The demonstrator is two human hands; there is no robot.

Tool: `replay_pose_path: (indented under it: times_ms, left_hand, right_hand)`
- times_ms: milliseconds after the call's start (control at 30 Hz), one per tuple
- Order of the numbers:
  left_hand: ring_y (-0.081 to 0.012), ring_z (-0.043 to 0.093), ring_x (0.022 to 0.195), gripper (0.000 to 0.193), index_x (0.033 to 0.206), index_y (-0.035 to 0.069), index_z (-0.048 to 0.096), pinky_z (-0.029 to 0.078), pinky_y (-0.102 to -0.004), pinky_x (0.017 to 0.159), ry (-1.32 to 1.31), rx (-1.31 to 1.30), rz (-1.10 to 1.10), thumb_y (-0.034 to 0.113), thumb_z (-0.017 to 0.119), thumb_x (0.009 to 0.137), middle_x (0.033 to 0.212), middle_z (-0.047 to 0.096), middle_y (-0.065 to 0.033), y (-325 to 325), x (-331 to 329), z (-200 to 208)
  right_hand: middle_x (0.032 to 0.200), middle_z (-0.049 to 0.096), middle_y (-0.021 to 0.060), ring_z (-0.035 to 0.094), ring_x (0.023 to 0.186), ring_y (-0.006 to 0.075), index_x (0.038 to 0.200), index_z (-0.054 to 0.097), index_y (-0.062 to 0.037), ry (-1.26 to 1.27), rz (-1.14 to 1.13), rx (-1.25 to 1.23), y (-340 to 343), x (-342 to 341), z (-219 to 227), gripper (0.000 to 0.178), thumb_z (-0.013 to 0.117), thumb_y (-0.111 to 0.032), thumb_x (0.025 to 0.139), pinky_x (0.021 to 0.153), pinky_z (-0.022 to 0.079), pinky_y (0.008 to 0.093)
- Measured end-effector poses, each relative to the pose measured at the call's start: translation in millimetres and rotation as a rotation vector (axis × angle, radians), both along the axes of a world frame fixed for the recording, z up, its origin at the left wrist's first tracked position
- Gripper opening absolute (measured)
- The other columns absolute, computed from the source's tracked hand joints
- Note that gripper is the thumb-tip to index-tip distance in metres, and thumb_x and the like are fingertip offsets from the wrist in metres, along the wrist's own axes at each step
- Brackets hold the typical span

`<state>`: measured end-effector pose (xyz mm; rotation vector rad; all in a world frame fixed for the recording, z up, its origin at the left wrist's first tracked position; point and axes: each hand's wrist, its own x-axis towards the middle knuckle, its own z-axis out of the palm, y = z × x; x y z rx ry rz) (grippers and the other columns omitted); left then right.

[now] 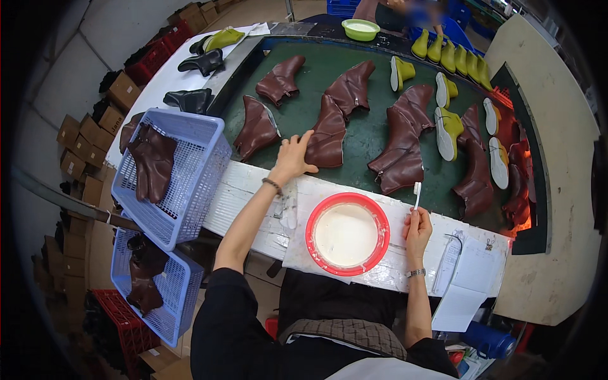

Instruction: Applying adhesive to the edges of leather shoe upper components using a brush and a bowl of glue.

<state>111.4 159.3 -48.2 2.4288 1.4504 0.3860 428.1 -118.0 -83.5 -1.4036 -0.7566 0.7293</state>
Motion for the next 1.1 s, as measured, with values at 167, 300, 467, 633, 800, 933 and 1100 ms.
replay_pose_path:
  times_ms: [167,300,467,633,800,933,1100]
  left_hand:
    - [-0.0490,0.054,0.121,0.124,0.160,0.021,0.034,0.049,-0.0534,0.101,0.117,0.017,0.103,0.041,0.099,0.057,0.139,0.051,-0.0279,-6.7,57.9,19.6]
    - [-0.0424,0.054,0.124,0.098,0.152,0.019,0.044,0.044,-0.0582,0.104,-0.205,0.267,-0.090,0.037,0.092,0.069,0.129,0.060,-0.0175,21.5,105.3,25.0]
    - [-0.0380,0.056,0.126,0.085,0.151,0.021,0.047,0.026,-0.0647,0.119,0.108,0.468,-0.167,0.026,0.087,0.076,0.123,0.067,-0.0160,70.2,198.4,-10.7]
    - [-0.0353,0.057,0.129,0.072,0.153,0.020,0.047,0.021,-0.0682,0.118,0.447,0.392,-0.042,0.022,0.074,0.086,0.130,0.067,-0.0181,132.3,230.5,-19.0]
    - [-0.0315,0.064,0.107,0.053,0.139,0.018,0.059,0.034,-0.0623,0.109,-0.056,0.933,-0.063,0.012,0.063,0.087,0.105,0.071,-0.0076,157.4,164.5,28.1]
    - [-0.0338,0.064,0.110,0.040,0.119,0.012,0.071,0.046,-0.0508,0.104,-0.349,0.918,-0.257,0.006,0.066,0.080,0.110,0.071,-0.0117,127.2,91.7,149.2]
    - [-0.0380,0.064,0.114,0.047,0.130,0.010,0.067,0.050,-0.0463,0.102,-0.295,0.844,0.504,0.005,0.065,0.083,0.121,0.069,-0.0161,119.3,-180.0,136.4]
  right_hand:
    - [0.072,0.055,-0.0022,0.041,0.049,0.0020,0.108,0.063,-0.0022,-0.010,-0.033,-0.025,-5.1,9.9,-1.7,0.017,0.054,-0.016,0.110,0.041,0.031,0.0198]
    - [0.073,0.055,-0.0022,0.041,0.049,0.0019,0.108,0.063,-0.0021,-0.009,-0.030,0.004,-4.6,8.0,2.4,0.017,0.053,-0.015,0.110,0.042,0.031,0.0197]
    - [0.073,0.056,-0.0021,0.043,0.049,0.0022,0.109,0.063,-0.0021,0.046,-0.061,-0.026,-8.2,6.8,0.9,0.016,0.053,-0.014,0.110,0.042,0.032,0.0195]
    - [0.073,0.056,-0.0017,0.041,0.047,0.0023,0.108,0.063,-0.0034,0.030,-0.064,-0.027,-3.4,4.7,-0.1,0.019,0.051,-0.018,0.112,0.040,0.031,0.0199]
    - [0.074,0.055,-0.0011,0.042,0.048,0.0027,0.110,0.062,-0.0028,0.099,-0.035,0.009,-1.5,-5.7,-1.5,0.019,0.050,-0.018,0.112,0.041,0.030,0.0201]
    - [0.072,0.053,-0.0019,0.039,0.047,0.0024,0.109,0.061,-0.0031,0.028,-0.150,0.005,-10.3,10.6,-2.1,0.021,0.050,-0.021,0.113,0.041,0.029,0.0202]
    - [0.072,0.054,-0.0022,0.039,0.047,0.0022,0.109,0.063,-0.0027,-0.004,-0.161,-0.004,-17.0,22.3,-11.6,0.020,0.051,-0.019,0.112,0.041,0.030,0.0203]
